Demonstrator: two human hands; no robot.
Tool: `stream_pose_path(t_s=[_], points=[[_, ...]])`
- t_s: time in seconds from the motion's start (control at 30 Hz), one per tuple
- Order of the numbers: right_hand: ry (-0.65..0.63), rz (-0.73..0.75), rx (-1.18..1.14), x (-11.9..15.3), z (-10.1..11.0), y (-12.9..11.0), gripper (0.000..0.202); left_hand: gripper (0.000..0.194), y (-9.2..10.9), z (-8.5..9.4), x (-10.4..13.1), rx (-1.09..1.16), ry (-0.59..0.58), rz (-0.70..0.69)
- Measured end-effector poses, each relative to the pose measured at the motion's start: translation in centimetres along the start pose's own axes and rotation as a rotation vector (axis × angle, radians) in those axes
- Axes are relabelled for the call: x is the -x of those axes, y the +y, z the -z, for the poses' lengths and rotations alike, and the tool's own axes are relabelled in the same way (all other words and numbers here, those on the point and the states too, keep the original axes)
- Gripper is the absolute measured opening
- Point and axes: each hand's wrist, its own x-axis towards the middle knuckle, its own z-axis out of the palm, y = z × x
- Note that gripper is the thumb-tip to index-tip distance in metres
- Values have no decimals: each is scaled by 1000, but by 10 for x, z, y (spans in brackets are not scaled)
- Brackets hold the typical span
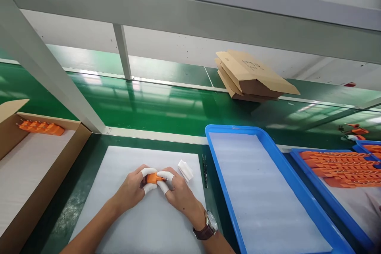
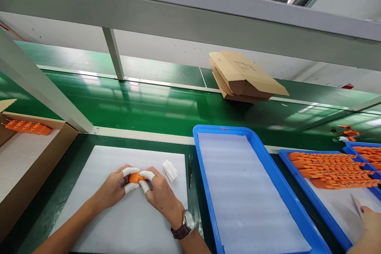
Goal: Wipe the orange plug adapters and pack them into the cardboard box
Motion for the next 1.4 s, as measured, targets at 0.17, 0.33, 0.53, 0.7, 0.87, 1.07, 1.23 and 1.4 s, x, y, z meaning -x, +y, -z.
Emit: stream_pose_path(t_s=[0.17, 0.33, 0.53, 0.7, 0.87, 1.07, 1.23, 1.4], points=[[-35, -6, 4, -6, 5, 1, 33, 28, -3, 0, -1, -3, -3, -16], [10, -2, -28, -5, 2, 2, 32, 24, 4, 0, -5, 10, -20, 31], [93, -20, -88, 1, 2, -8, 25, 32, 16, -1, -5, 34, 54, -4], [170, -21, -72, 3, 8, -11, 29, 46, 16, 4, -3, 98, 121, -62], [156, -21, -35, 4, 7, -13, 28, 52, 18, 4, 0, 163, 113, -40], [139, -23, -59, 5, 4, -13, 30, 54, 23, 1, 3, 190, 77, -17], [142, -71, -86, 6, 0, -6, 33, 50, 20, 0, 4, 122, 78, -45], [139, -97, -108, 6, -1, -6, 31, 47, 17, 1, 4, 126, 92, -110]])
